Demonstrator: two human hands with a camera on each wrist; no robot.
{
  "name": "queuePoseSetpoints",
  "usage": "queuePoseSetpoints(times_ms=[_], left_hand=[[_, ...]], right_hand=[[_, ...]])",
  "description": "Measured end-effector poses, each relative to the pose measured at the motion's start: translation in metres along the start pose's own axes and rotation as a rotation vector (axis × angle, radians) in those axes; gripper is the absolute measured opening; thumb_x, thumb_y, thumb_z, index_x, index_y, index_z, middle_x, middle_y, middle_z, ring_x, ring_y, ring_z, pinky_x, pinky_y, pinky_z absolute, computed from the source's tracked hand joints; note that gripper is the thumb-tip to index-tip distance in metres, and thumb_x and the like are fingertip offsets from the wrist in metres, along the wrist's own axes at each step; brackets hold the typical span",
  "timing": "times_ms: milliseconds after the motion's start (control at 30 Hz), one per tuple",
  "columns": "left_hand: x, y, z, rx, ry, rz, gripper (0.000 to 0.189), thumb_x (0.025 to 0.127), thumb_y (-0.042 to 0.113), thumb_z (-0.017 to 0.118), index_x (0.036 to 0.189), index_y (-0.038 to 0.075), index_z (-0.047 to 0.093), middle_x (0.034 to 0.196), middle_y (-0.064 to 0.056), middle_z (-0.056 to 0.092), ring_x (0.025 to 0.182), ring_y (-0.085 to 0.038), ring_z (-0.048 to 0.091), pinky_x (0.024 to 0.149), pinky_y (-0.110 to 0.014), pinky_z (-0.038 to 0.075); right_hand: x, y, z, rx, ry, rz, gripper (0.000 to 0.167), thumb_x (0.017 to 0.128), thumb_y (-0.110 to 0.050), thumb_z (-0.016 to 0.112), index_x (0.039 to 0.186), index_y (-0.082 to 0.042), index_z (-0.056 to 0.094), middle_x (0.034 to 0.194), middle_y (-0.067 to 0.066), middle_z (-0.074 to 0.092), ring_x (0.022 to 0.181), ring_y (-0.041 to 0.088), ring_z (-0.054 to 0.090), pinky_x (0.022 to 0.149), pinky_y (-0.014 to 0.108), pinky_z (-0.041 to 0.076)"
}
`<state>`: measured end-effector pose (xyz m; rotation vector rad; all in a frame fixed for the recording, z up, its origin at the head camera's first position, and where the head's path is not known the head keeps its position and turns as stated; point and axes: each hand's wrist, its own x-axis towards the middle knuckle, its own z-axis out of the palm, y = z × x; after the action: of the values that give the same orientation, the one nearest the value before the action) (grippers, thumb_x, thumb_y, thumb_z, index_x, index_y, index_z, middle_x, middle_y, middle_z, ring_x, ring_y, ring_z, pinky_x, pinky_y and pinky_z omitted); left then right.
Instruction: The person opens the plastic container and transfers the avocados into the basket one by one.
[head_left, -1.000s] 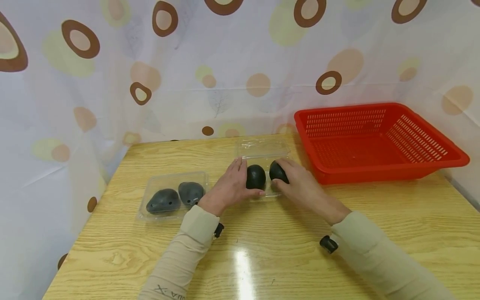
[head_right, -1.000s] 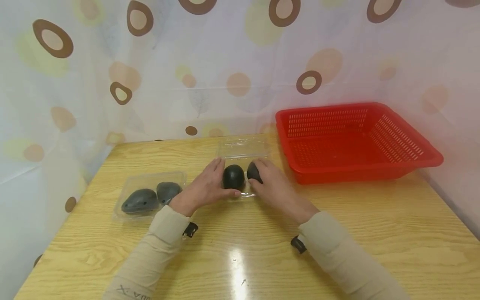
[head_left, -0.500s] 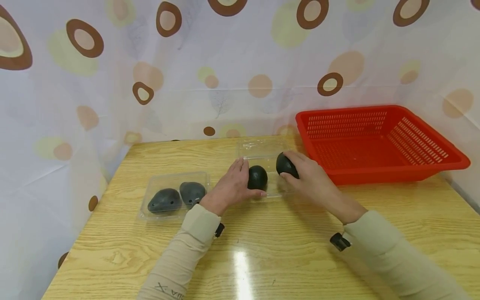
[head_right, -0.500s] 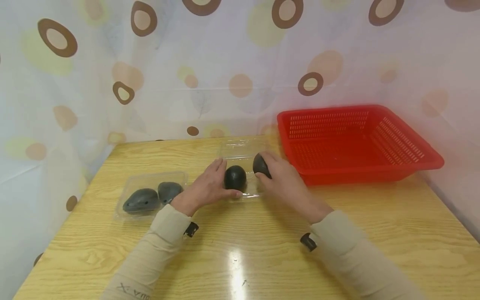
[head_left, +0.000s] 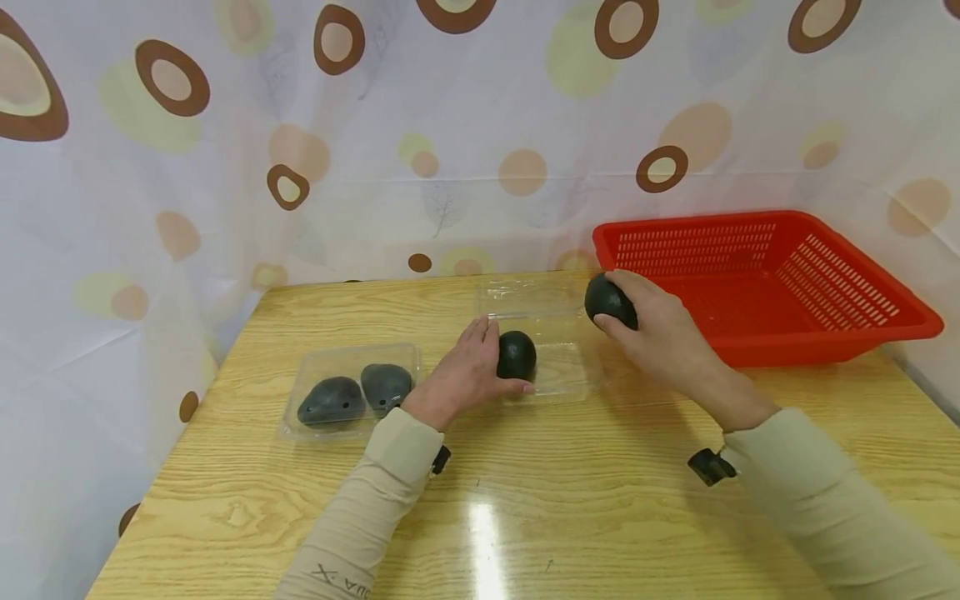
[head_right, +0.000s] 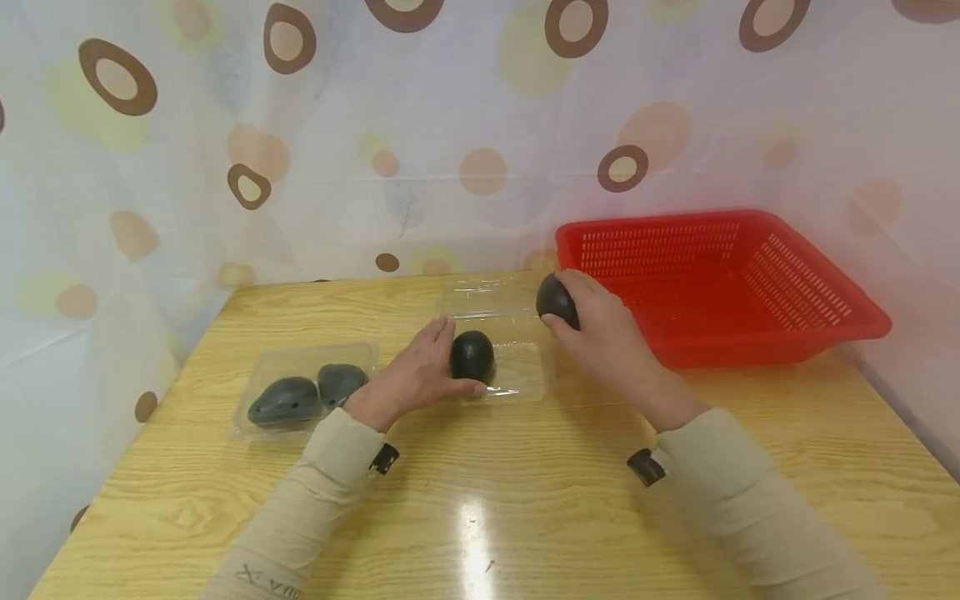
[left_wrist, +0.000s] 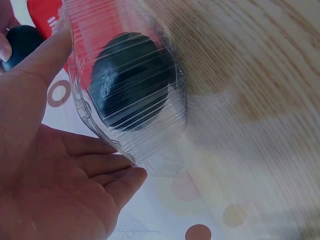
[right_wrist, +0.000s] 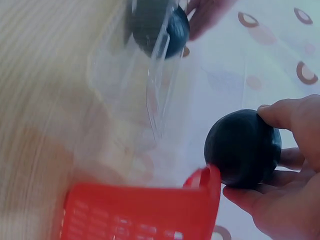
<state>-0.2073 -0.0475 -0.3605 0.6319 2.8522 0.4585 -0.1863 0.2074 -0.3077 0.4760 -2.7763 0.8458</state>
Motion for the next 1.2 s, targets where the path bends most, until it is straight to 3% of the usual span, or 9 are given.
queuePoseSetpoints(times_ms=[200, 467, 967, 1200], left_hand=[[0.0, -0.001, 0.0, 0.004, 0.002, 0.004, 0.111, 0.085, 0.064, 0.066, 0.158, -0.002, 0.013, 0.166, -0.019, 0.011, 0.155, -0.029, 0.011, 0.124, -0.041, 0.022], [0.0, 0.0, -0.001, 0.013, -0.003, 0.005, 0.111, 0.085, 0.064, 0.065, 0.158, -0.002, 0.014, 0.166, -0.019, 0.012, 0.155, -0.029, 0.011, 0.124, -0.04, 0.022], [0.0, 0.001, -0.001, 0.021, 0.001, 0.018, 0.11, 0.085, 0.063, 0.066, 0.157, -0.003, 0.015, 0.165, -0.021, 0.013, 0.155, -0.03, 0.013, 0.124, -0.041, 0.024], [0.0, 0.0, -0.001, 0.015, -0.014, 0.003, 0.111, 0.085, 0.064, 0.065, 0.158, -0.002, 0.012, 0.166, -0.02, 0.01, 0.155, -0.03, 0.011, 0.124, -0.041, 0.023]], right_hand=[[0.001, 0.009, -0.013, -0.012, 0.049, 0.008, 0.054, 0.095, -0.015, 0.066, 0.141, 0.002, 0.044, 0.138, 0.025, 0.052, 0.119, 0.044, 0.052, 0.101, 0.065, 0.044], [-0.001, 0.024, -0.023, -0.036, 0.044, 0.087, 0.053, 0.096, -0.015, 0.063, 0.142, 0.002, 0.042, 0.14, 0.026, 0.049, 0.122, 0.045, 0.049, 0.102, 0.068, 0.041], [0.0, 0.056, -0.024, -0.103, 0.0, 0.168, 0.054, 0.095, -0.017, 0.062, 0.14, 0.006, 0.042, 0.135, 0.031, 0.05, 0.118, 0.047, 0.048, 0.101, 0.068, 0.04], [0.007, 0.064, -0.024, -0.143, -0.08, 0.178, 0.052, 0.096, -0.019, 0.062, 0.142, 0.001, 0.046, 0.137, 0.029, 0.05, 0.117, 0.046, 0.048, 0.1, 0.067, 0.042]])
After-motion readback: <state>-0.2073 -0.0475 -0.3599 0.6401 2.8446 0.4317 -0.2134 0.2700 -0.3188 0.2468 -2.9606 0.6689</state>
